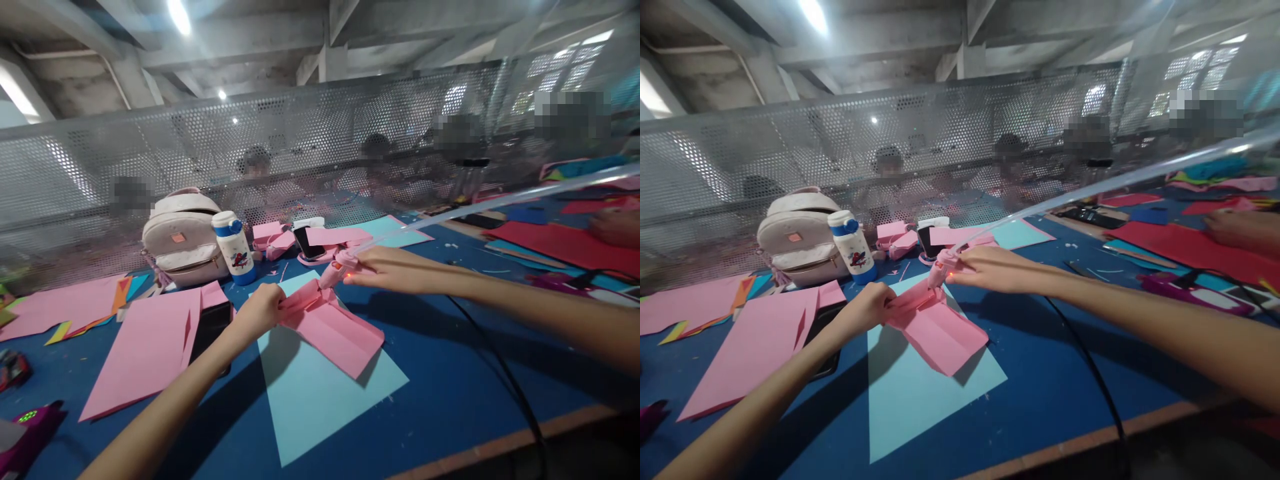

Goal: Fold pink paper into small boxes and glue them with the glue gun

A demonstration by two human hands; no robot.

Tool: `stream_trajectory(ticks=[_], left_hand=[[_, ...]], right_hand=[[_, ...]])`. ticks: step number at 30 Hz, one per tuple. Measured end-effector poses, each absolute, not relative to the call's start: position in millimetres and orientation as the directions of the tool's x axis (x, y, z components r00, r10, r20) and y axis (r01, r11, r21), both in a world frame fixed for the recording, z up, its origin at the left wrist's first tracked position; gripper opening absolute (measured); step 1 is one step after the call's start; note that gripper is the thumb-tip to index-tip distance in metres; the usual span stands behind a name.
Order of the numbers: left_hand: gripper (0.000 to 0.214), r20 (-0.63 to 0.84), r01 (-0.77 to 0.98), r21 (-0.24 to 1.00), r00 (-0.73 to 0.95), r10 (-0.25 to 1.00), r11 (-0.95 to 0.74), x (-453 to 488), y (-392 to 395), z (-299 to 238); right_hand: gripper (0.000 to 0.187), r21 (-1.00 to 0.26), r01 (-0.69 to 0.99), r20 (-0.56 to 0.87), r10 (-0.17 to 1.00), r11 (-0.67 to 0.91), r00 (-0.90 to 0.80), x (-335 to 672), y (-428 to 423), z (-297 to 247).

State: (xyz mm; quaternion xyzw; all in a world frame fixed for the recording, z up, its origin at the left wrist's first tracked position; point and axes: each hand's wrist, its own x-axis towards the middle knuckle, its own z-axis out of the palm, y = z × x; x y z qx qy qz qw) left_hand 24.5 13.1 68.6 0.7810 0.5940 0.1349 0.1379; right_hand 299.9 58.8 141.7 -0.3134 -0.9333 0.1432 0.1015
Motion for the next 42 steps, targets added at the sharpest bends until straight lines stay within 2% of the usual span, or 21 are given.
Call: stream_trajectory(ticks=[3, 7, 11, 14, 20, 27, 30, 35, 42], left_hand=[[0.028, 0.044, 0.895, 0.365, 0.259, 0.965, -0.257, 24.8, 13.2, 69.1], [0.029, 0.034, 0.899, 0.352, 0.265, 0.964, -0.26, 22.0, 15.0, 69.9], [0.03, 0.038, 0.898, 0.344, 0.278, 0.96, -0.274, 17.3, 19.4, 69.5], [0.029, 0.031, 0.895, 0.348, 0.288, 0.957, -0.281, 13.8, 22.8, 68.1], [0.024, -0.028, 0.881, 0.386, 0.307, 0.951, -0.273, 1.8, 29.7, 66.5], [0.018, -0.059, 0.878, 0.397, 0.316, 0.947, -0.268, -9.6, 37.5, 66.5], [0.018, -0.067, 0.872, 0.396, 0.34, 0.938, -0.288, -8.3, 38.4, 64.4], [0.02, -0.064, 0.863, 0.389, 0.374, 0.925, -0.322, -6.5, 38.8, 62.4], [0.021, -0.046, 0.854, 0.386, 0.394, 0.918, -0.348, -5.1, 39.0, 62.1]], right_hand=[[0.045, -0.401, 0.569, 0.101, 0.652, 0.718, -0.751, 300.2, 61.4, 144.2], [0.056, -0.59, 0.61, -0.033, 0.739, 0.53, -0.673, 304.2, 72.9, 140.8], [0.061, -0.695, 0.567, -0.112, 0.712, 0.442, -0.693, 311.7, 90.1, 131.6], [0.062, -0.75, 0.539, -0.116, 0.727, 0.383, -0.677, 319.5, 101.1, 124.1], [0.063, -0.765, 0.549, -0.134, 0.75, 0.337, -0.648, 340.2, 121.4, 107.6], [0.072, -0.747, 0.61, -0.195, 0.789, 0.266, -0.582, 363.9, 158.9, 63.8], [0.071, -0.744, 0.616, -0.205, 0.79, 0.258, -0.578, 366.9, 166.1, 50.4], [0.072, -0.758, 0.592, -0.176, 0.787, 0.276, -0.592, 366.4, 164.8, 44.0], [0.073, -0.707, 0.632, -0.111, 0.833, 0.317, -0.542, 366.9, 166.3, 43.6]])
